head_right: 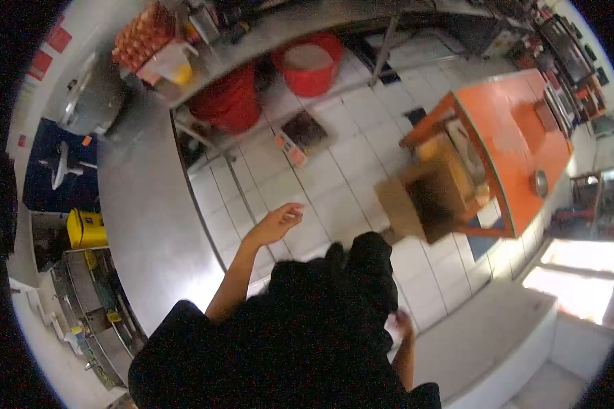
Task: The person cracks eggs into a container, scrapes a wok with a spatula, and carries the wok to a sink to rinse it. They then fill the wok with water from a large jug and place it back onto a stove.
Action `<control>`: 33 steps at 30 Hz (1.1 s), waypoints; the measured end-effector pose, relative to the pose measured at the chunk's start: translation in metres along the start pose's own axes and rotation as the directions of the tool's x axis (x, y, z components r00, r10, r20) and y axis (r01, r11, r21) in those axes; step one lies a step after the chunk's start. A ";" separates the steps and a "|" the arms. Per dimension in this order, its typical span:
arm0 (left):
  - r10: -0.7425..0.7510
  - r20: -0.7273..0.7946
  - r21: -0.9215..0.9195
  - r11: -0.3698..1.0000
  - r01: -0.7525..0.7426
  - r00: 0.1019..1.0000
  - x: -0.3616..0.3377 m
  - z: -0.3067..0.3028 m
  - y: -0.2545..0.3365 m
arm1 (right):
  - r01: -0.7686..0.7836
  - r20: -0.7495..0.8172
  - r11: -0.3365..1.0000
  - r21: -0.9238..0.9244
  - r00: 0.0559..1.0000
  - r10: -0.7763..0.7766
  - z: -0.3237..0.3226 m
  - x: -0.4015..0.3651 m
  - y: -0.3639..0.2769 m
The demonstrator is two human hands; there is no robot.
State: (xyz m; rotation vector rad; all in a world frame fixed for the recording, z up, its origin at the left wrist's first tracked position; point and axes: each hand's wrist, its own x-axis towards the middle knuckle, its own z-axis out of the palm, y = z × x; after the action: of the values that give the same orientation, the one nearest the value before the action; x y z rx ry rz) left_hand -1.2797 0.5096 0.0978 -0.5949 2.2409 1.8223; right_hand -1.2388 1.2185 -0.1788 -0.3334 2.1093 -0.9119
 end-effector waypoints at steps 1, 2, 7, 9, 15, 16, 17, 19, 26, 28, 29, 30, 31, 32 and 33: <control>0.020 -0.029 0.021 1.000 -0.019 0.999 0.026 -0.012 0.011 | 0.103 0.033 0.865 -0.492 0.994 -0.100 0.024 0.023 0.049; 0.011 -0.012 0.064 0.998 -0.011 1.000 0.053 -0.025 0.019 | -0.171 -0.009 0.957 -0.236 0.985 0.173 0.007 0.025 -0.014; -0.073 -0.043 0.158 0.984 0.078 0.996 0.200 -0.057 0.008 | -0.469 0.046 0.840 0.271 0.878 0.476 -0.094 0.142 -0.125; -0.039 -0.091 0.257 0.964 0.061 0.995 0.261 -0.061 0.002 | -0.480 0.079 0.756 0.445 0.862 0.501 -0.153 0.215 -0.154; -0.275 -0.132 -0.132 0.957 0.258 0.952 0.357 -0.079 0.053 | -0.568 0.241 0.490 0.661 0.779 0.578 -0.349 0.428 -0.354; -0.310 -0.125 -0.262 0.927 0.270 0.942 0.366 -0.086 0.032 | -0.515 0.202 0.651 0.558 0.845 0.496 -0.371 0.474 -0.379; -0.099 -0.192 0.162 0.978 0.131 0.976 0.372 -0.090 -0.009 | -0.348 0.177 0.854 0.385 0.937 0.302 -0.393 0.531 -0.411; 0.095 -0.101 0.682 0.731 0.000 0.990 0.378 -0.093 -0.106 | 0.140 0.194 0.978 -0.156 0.975 -0.108 -0.436 0.637 -0.518; -0.274 -0.159 0.175 0.938 0.300 0.948 0.452 -0.074 -0.156 | 0.806 -0.102 0.591 0.021 0.590 -0.801 -0.487 0.926 -0.977; -0.573 -0.201 -0.496 0.759 0.422 0.794 0.488 -0.075 -0.097 | 0.876 -0.196 0.475 -0.084 0.453 -0.870 -0.485 1.004 -1.103; -0.621 -0.202 -0.725 0.614 0.311 0.757 0.501 -0.077 -0.069 | 0.884 -0.208 0.439 -0.159 0.404 -0.891 -0.483 1.043 -1.158; -0.618 -0.234 -0.842 0.515 0.161 0.751 0.514 -0.080 -0.032 | 0.873 -0.273 0.428 -0.235 0.363 -0.891 -0.475 1.097 -1.199; -0.734 -0.203 -0.851 0.460 0.255 0.648 0.533 -0.093 0.005 | 0.849 -0.353 0.447 -0.282 0.342 -0.871 -0.463 1.172 -1.231; -0.730 -0.226 -0.913 0.390 0.122 0.645 0.537 -0.094 0.015 | 0.772 -0.370 0.535 -0.345 0.412 -0.833 -0.449 1.229 -1.259; -0.727 -0.254 -0.949 0.313 -0.020 0.639 0.540 -0.090 0.024 | 0.682 -0.387 0.608 -0.407 0.474 -0.791 -0.438 1.267 -1.279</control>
State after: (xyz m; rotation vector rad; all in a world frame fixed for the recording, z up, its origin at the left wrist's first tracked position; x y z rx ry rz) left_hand -1.7670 0.3263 -0.0729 -2.0797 0.7316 2.6519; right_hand -2.4787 -0.1087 0.1871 -1.3446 2.6103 -1.4168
